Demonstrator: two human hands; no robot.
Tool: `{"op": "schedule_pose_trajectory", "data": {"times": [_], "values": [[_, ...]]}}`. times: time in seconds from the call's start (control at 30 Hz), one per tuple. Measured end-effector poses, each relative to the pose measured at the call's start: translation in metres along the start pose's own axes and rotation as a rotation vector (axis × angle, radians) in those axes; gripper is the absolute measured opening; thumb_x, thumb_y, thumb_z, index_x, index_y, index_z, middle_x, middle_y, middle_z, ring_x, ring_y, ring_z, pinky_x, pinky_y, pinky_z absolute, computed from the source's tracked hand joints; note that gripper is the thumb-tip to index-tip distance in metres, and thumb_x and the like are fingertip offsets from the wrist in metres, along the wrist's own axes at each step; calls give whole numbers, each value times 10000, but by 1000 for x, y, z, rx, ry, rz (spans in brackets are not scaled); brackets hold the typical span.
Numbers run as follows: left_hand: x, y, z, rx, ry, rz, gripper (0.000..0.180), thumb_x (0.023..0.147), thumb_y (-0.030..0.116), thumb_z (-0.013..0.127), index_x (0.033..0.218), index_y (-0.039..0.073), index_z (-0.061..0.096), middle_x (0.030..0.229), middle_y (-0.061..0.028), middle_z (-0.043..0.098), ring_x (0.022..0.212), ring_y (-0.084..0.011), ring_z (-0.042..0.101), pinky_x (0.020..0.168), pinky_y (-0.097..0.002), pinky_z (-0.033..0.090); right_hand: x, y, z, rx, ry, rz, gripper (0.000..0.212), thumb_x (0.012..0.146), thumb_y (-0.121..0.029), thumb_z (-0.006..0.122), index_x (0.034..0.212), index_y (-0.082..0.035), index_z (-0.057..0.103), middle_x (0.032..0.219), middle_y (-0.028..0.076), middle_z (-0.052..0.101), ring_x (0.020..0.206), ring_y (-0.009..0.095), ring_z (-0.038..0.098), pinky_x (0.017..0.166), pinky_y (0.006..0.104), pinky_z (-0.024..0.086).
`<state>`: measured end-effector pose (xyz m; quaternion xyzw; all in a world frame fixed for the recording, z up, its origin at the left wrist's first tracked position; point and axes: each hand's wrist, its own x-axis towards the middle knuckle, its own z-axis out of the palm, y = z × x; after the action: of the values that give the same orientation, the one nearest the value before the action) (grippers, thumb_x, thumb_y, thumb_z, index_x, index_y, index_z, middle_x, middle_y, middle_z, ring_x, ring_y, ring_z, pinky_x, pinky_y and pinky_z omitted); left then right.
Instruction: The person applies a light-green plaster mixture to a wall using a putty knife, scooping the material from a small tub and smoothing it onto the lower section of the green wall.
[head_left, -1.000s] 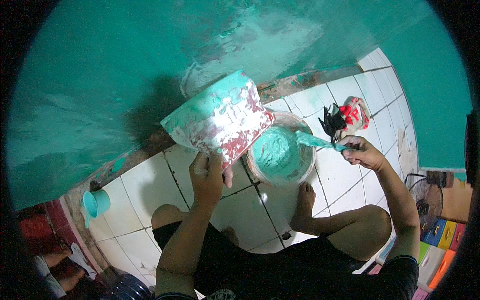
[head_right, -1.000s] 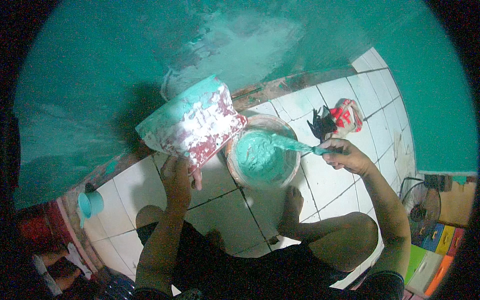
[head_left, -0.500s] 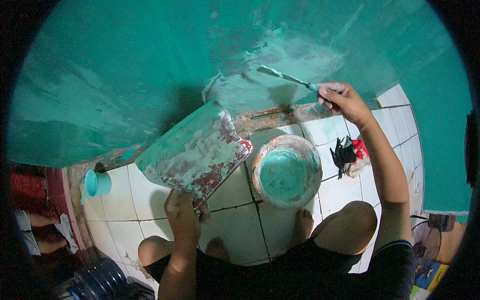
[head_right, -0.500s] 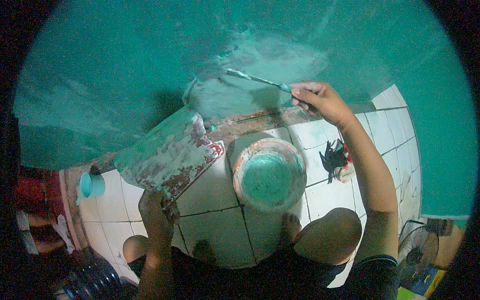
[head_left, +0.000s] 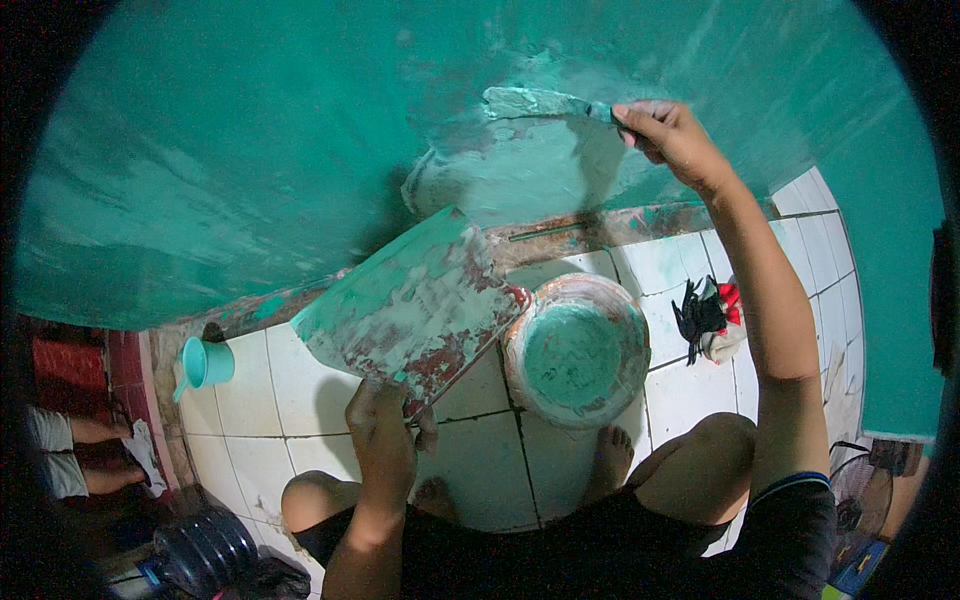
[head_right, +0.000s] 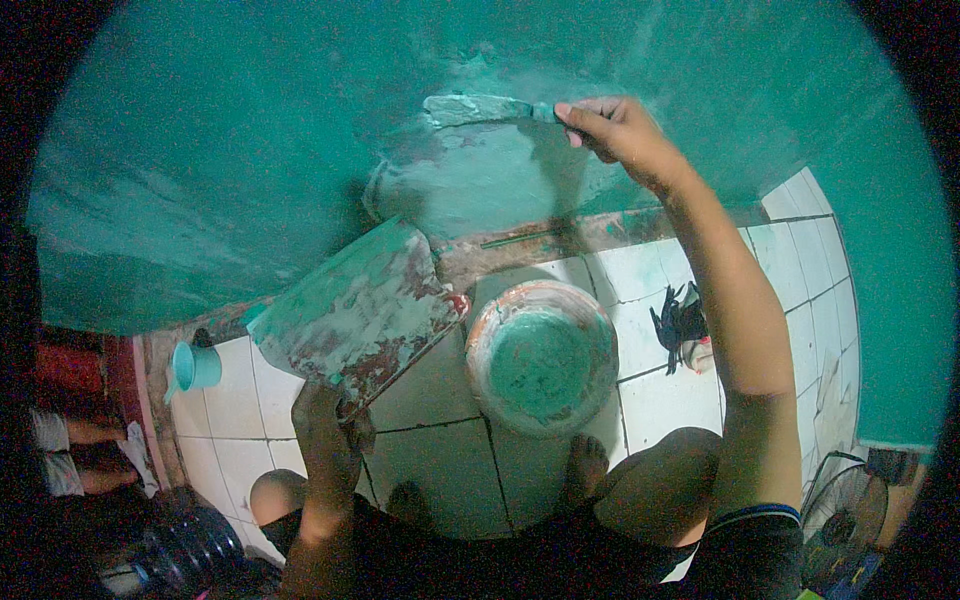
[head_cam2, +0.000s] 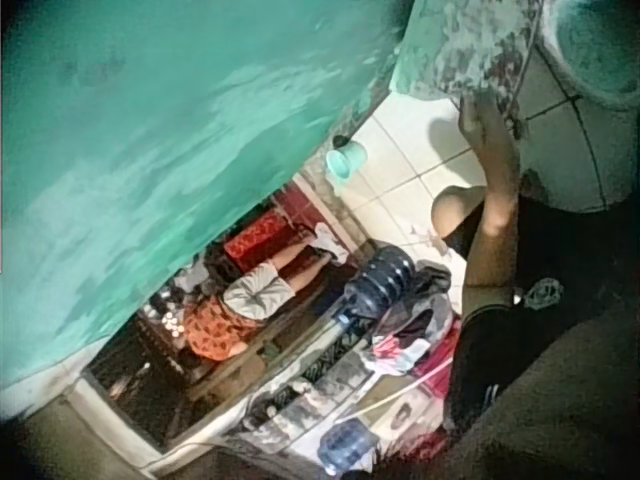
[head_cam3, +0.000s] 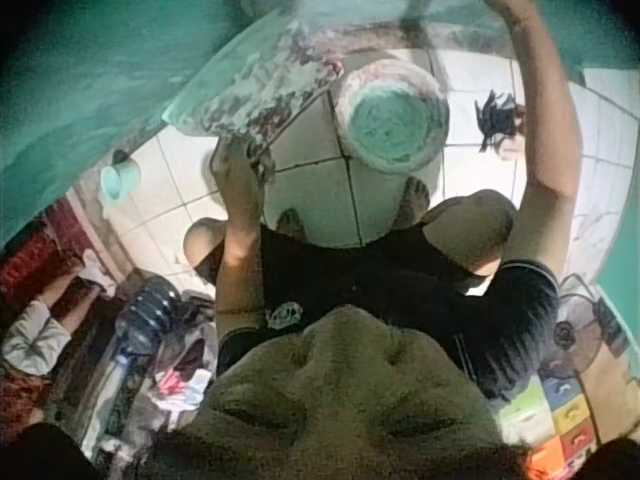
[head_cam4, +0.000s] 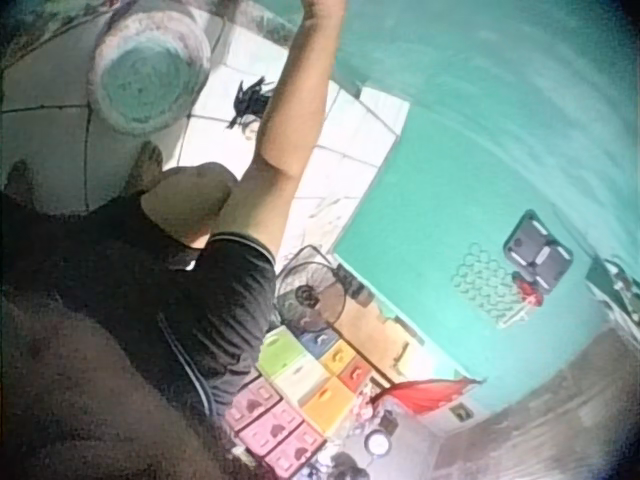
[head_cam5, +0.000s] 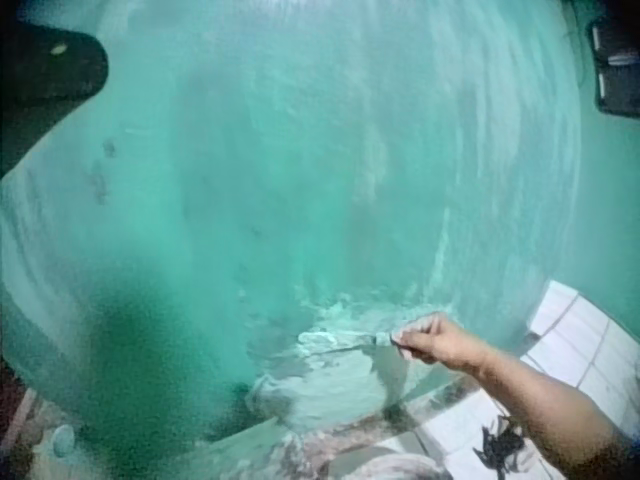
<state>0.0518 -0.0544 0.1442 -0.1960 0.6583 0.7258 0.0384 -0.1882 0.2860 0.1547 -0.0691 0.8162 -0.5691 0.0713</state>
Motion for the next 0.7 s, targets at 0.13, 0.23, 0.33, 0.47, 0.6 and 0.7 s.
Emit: {"op": "schedule_pose_trajectory", "data": {"times": [0.13, 0.23, 0.33, 0.47, 0.6, 0.7], "values": [[9, -6, 8, 2, 46, -46, 194, 930, 181, 418, 882, 25, 523, 539, -23, 474, 394, -104, 415, 349, -235, 303, -1, -7, -4, -69, 25, -18, 357, 882, -384, 592, 657, -108, 553, 530, -92, 379, 444, 19, 258, 418, 214, 180], [16, -11, 6, 15, -18, -62, 217, 911, 250, 468, 878, 42, 521, 575, -22, 476, 389, -114, 428, 321, -250, 319, -12, -8, -21, -159, 27, -5, 316, 864, -393, 610, 762, -95, 629, 575, -79, 454, 461, 16, 316, 422, 204, 225], [18, -8, 14, -26, -2, -98, 195, 899, 231, 472, 859, 46, 518, 583, -24, 474, 397, -110, 423, 321, -245, 304, -21, -12, -31, -190, 35, 24, 357, 831, -431, 637, 902, -86, 696, 627, -65, 535, 493, 13, 394, 434, 196, 285], [22, -15, 14, -22, -38, -69, 185, 892, 221, 479, 858, 44, 521, 560, -24, 458, 393, -108, 416, 324, -240, 298, -12, -19, -8, -273, -5, -54, 371, 836, -425, 631, 934, -74, 699, 635, -57, 549, 499, 14, 398, 433, 200, 291], [25, -18, 17, -20, -41, -91, 186, 890, 222, 485, 861, 43, 527, 560, -21, 459, 395, -106, 419, 325, -242, 298, -1, -23, 5, -294, 70, -143, 337, 873, -392, 600, 735, -87, 633, 615, -61, 506, 479, 17, 362, 427, 187, 263], [23, -14, 19, 3, -34, -107, 184, 889, 223, 491, 848, 47, 524, 563, -19, 470, 397, -105, 424, 328, -241, 306, -2, -18, -13, -288, 116, -121, 373, 875, -408, 593, 677, -92, 594, 601, -63, 497, 474, 19, 357, 422, 190, 258]]}}
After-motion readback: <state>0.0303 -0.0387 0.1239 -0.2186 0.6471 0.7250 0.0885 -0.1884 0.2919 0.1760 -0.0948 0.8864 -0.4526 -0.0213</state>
